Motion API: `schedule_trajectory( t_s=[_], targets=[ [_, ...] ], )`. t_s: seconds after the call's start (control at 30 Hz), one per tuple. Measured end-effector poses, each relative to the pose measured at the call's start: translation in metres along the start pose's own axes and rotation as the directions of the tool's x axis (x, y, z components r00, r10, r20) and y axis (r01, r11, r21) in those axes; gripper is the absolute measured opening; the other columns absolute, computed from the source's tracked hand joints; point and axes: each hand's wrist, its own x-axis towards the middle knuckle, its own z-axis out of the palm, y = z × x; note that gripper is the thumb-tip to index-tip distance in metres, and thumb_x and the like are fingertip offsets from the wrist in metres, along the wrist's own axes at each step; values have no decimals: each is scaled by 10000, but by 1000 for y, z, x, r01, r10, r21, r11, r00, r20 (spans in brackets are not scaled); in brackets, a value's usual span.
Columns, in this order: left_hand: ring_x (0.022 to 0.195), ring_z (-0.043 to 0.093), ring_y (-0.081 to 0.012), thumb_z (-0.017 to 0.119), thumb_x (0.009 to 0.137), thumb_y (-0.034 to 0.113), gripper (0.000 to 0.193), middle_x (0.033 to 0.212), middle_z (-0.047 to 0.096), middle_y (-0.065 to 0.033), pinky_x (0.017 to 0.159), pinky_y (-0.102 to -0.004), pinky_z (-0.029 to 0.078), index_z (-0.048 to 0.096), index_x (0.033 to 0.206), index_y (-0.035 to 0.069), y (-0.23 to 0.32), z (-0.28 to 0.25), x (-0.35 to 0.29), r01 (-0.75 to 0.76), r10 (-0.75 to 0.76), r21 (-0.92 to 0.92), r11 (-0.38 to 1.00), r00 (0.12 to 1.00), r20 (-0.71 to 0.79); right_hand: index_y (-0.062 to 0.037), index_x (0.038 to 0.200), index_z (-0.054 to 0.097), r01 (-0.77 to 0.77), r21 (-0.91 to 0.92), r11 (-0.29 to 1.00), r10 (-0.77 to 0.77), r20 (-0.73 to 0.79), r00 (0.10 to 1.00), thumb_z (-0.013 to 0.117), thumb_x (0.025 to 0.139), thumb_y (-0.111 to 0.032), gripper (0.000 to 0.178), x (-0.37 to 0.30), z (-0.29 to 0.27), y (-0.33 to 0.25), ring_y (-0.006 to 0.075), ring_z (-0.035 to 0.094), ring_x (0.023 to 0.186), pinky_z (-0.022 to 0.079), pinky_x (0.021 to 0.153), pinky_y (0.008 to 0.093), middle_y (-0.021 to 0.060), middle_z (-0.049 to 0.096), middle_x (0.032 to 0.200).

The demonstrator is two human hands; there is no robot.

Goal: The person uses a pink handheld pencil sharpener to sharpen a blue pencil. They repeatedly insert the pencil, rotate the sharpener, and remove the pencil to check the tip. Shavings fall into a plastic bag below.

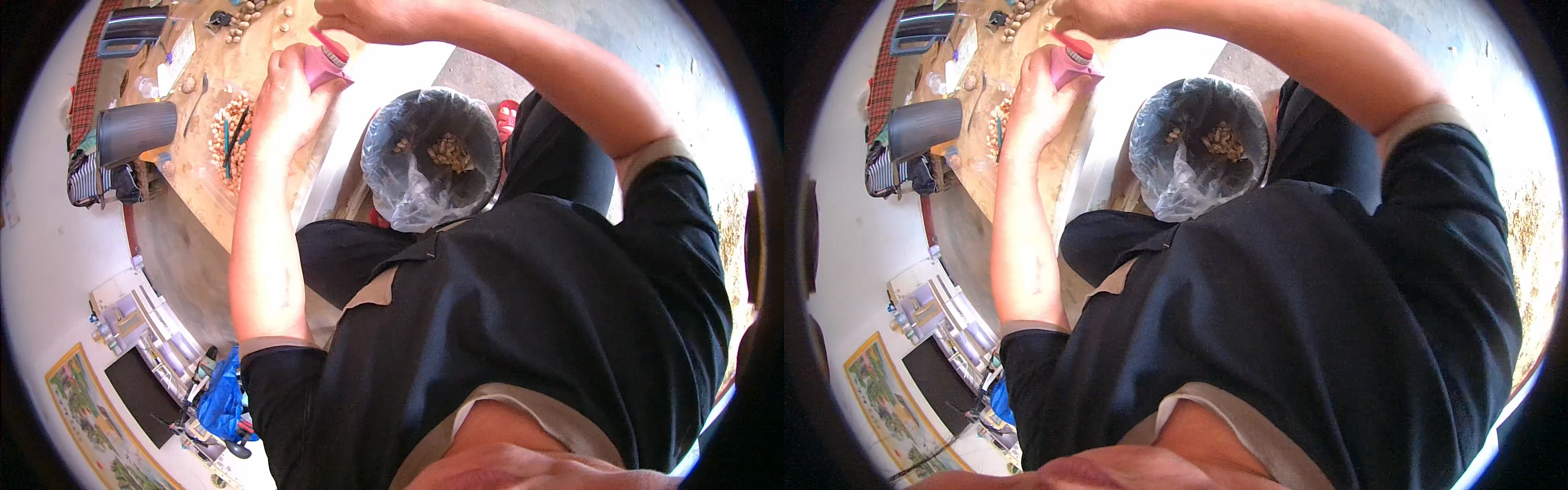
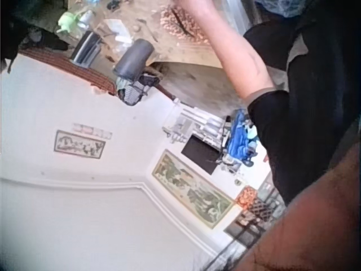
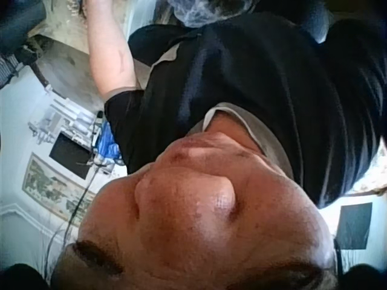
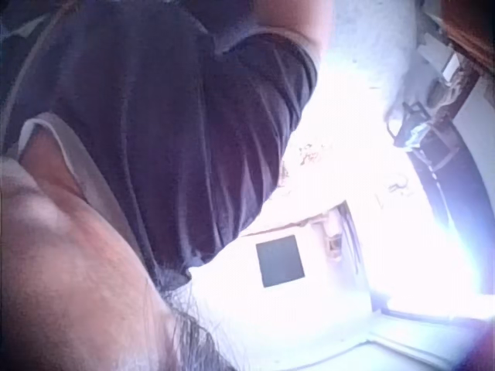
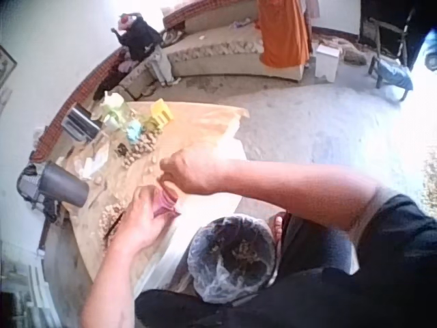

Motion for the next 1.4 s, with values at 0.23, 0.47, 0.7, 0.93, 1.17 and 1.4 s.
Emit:
schedule_trajectory(
  t_s=[0.23, 0.47, 0.7, 0.93, 1.17, 1.4],
  targets=[
    [1064, 535, -386, 744, 733, 336, 569, 1116, 514, -228, 885, -430, 451, 473, 1142, 47, -14, 8, -1, -59, 59, -15, 998, 996, -60, -93, 843, 607, 54, -118, 992, -44, 84, 996, 517, 916, -356, 287, -51, 38, 3, 274, 642, 697, 499, 656, 394, 133, 628, 750],
    [1050, 541, -368, 724, 751, 319, 544, 1122, 518, -213, 881, -422, 446, 479, 1149, 42, 0, -2, 4, 0, 0, 27, 1000, 1000, 11, -56, 785, 588, -22, 112, 993, 29, -64, 998, 484, 890, -350, 329, 0, 10, 7, 379, 613, 669, 477, 619, 476, 189, 626, 719],
    [1071, 538, -379, 727, 750, 357, 572, 1158, 502, -221, 898, -435, 445, 469, 1167, 63, -8, 5, 2, -50, 51, 21, 999, 998, -37, -63, 816, 618, -77, -24, 997, 80, 212, 974, 454, 906, -364, 354, -23, 50, 31, 371, 622, 721, 483, 668, 458, 190, 637, 751],
    [1050, 549, -387, 738, 738, 361, 588, 1149, 501, -242, 862, -443, 466, 464, 1152, 45, -26, 15, 6, 20, -17, -54, 998, 999, 47, -40, 813, 588, -22, 250, 968, 7, 61, 998, 487, 898, -333, 321, -31, 8, -7, 396, 604, 761, 474, 690, 463, 217, 620, 772],
    [1095, 522, -381, 735, 743, 345, 594, 1170, 489, -248, 921, -425, 432, 463, 1175, 39, -8, 4, 6, -38, 39, 4, 999, 999, -20, -52, 866, 614, -144, 34, 989, 138, 126, 982, 460, 895, -327, 316, -6, 46, 37, 387, 615, 764, 474, 696, 470, 198, 639, 802],
    [1041, 554, -378, 730, 748, 311, 541, 1122, 522, -227, 878, -430, 454, 492, 1160, 53, 1, -5, 7, -27, 55, -186, 982, 988, 146, -95, 920, 627, 18, 146, 989, -44, 177, 983, 491, 936, -348, 288, -39, 6, -5, 275, 648, 796, 491, 741, 409, 166, 650, 820]
  ],
)
